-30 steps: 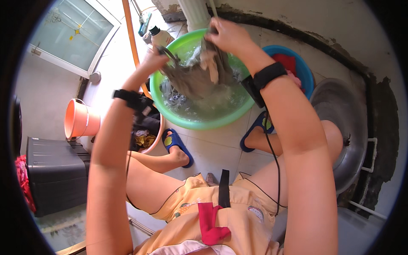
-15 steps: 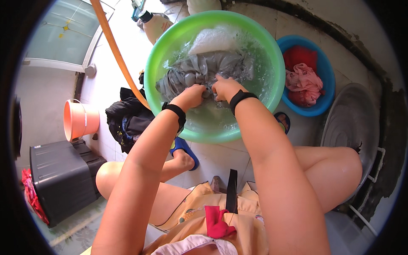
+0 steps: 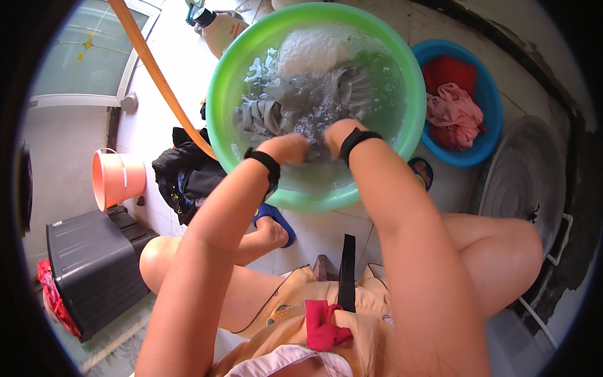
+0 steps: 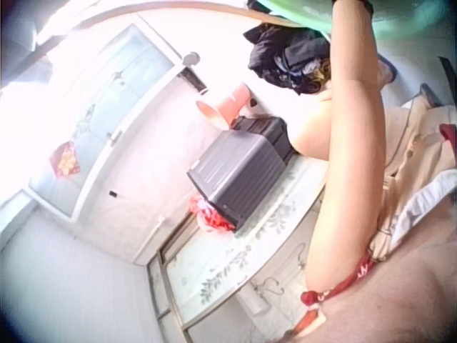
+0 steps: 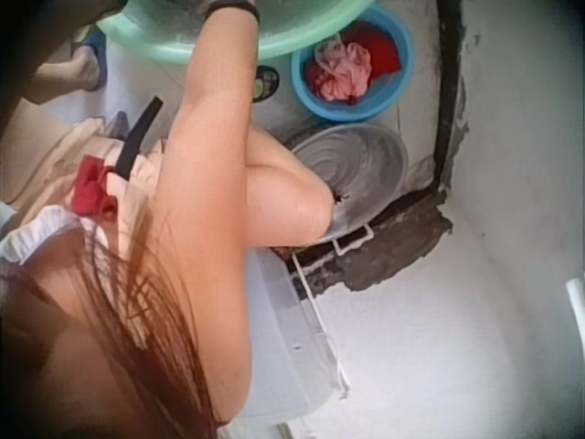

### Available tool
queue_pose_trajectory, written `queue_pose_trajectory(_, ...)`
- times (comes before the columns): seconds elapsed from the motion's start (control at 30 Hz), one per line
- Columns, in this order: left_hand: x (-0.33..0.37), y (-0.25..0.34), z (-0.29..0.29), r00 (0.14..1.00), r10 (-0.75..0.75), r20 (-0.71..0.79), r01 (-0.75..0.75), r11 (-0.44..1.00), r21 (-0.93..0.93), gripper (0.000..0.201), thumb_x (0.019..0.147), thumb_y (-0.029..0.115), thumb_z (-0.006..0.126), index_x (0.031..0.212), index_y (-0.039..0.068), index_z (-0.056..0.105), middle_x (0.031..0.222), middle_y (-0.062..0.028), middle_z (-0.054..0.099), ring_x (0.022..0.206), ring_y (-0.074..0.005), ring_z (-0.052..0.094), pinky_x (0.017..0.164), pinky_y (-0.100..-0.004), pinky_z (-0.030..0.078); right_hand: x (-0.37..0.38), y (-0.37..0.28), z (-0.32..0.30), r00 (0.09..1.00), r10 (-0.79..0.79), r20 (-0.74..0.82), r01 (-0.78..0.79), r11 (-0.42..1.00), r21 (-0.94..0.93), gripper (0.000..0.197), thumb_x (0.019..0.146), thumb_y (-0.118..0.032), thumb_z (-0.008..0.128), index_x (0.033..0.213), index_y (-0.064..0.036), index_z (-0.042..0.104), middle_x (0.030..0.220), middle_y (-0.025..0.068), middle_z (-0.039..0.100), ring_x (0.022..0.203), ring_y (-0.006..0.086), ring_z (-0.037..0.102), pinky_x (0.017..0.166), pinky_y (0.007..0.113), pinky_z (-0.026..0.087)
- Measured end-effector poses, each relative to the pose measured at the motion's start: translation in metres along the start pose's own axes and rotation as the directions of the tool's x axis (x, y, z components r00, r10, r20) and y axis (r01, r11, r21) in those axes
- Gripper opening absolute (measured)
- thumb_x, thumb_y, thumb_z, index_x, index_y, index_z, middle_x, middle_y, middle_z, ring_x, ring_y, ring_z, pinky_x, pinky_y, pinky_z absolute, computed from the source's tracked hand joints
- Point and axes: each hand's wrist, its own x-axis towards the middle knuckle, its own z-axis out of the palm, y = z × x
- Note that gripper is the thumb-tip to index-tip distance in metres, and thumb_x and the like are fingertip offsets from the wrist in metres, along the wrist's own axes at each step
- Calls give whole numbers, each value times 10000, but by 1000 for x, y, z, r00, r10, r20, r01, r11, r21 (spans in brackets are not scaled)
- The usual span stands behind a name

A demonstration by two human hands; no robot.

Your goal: The person washes various articles of clothing by hand in a basin of soapy water, scrubbing and wringing them out individually.

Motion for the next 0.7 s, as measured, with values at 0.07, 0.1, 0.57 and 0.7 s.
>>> queue_pose_trajectory(0.07, -12, 12, -38, 997, 1, 72, 11, 988, -155, 211, 705, 108, 533, 873, -5, 593, 806, -174, 604, 740, -277, 595, 636, -366, 481, -1, 17, -6, 999, -50, -10, 51, 997, 64, 358, 633, -268, 690, 960, -137, 630, 1005, 89, 599, 906, 264, 572, 761, 366, 465)
queue_pose_trajectory(0.1, -26, 2, -46, 989, -17, 145, 45, 980, -192, 220, 732, 121, 532, 895, -23, 568, 791, -164, 602, 714, -244, 598, 605, -345, 492, -19, 6, -18, 955, -202, -219, 211, 977, 18, 347, 614, -239, 707, 910, -87, 609, 862, 100, 620, 813, 264, 584, 697, 372, 460)
queue_pose_trajectory(0.57, -186, 87, -136, 611, -293, -735, -610, 417, -673, 271, 734, 177, 649, 939, 16, 576, 760, -8, 593, 687, -82, 532, 620, -218, 418, -205, -62, -78, 123, -62, -990, 843, 533, 72, 416, 678, -371, 670, 858, -2, 604, 1043, 138, 545, 969, 259, 519, 825, 334, 403)
queue_pose_trajectory(0.7, -229, 88, -149, 482, -410, -774, -726, 307, -615, 213, 748, 205, 632, 900, 71, 567, 786, 32, 582, 671, -49, 507, 568, -186, 370, -189, -45, -50, 308, 73, -949, 847, 434, 308, 806, 629, -409, 714, 1188, 59, 372, 1141, 246, 457, 1102, 286, 432, 916, 349, 341)
